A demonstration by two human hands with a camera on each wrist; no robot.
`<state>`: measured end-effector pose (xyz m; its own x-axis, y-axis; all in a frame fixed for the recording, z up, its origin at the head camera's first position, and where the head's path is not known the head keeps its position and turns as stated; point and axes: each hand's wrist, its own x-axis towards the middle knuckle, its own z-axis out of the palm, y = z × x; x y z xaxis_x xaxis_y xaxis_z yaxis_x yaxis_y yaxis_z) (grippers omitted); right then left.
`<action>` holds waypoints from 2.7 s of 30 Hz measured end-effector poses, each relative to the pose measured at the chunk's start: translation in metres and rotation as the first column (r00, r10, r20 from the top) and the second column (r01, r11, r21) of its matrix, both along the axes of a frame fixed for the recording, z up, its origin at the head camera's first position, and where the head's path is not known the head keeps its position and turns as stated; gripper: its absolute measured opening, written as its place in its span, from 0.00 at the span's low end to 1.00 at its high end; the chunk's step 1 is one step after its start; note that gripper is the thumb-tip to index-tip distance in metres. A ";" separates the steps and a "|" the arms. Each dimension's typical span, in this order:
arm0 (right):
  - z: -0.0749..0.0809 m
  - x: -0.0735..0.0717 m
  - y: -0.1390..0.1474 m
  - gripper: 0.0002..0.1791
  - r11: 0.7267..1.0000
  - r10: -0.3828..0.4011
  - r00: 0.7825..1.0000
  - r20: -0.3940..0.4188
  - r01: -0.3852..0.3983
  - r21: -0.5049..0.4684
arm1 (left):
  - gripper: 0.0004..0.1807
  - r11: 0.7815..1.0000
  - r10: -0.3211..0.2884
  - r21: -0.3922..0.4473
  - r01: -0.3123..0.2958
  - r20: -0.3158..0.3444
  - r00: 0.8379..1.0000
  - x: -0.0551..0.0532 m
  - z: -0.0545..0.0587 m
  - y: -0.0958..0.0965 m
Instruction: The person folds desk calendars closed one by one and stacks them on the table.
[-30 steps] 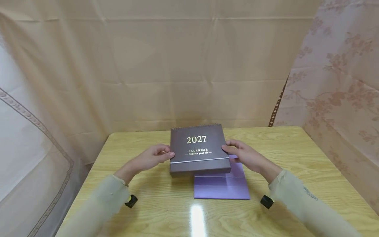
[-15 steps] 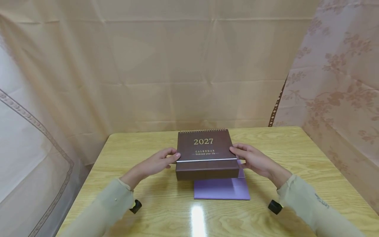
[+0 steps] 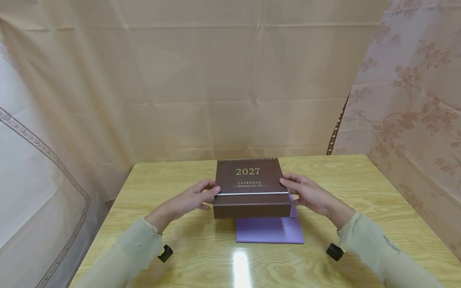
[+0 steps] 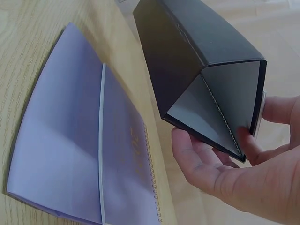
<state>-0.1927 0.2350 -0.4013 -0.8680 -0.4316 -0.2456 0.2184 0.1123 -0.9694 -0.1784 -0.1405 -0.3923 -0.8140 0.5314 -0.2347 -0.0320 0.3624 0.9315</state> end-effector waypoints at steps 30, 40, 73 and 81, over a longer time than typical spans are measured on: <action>-0.024 0.002 0.026 0.47 1.000 -0.020 0.999 -0.025 0.020 0.009 | 0.47 0.997 0.037 0.064 -0.038 0.022 0.999 0.006 -0.026 0.039; -0.032 0.005 0.029 0.50 0.999 0.001 0.999 -0.041 0.002 0.054 | 0.45 0.996 0.040 0.081 -0.042 0.031 0.999 0.005 -0.038 0.051; -0.047 0.005 0.034 0.52 0.954 0.036 0.995 -0.088 -0.008 0.298 | 0.46 1.000 -0.014 0.020 0.014 0.009 1.000 0.005 -0.050 0.071; -0.052 0.004 0.034 0.53 0.941 0.068 0.992 -0.101 -0.030 0.337 | 0.46 1.000 -0.016 0.007 0.016 0.031 0.999 0.006 -0.051 0.072</action>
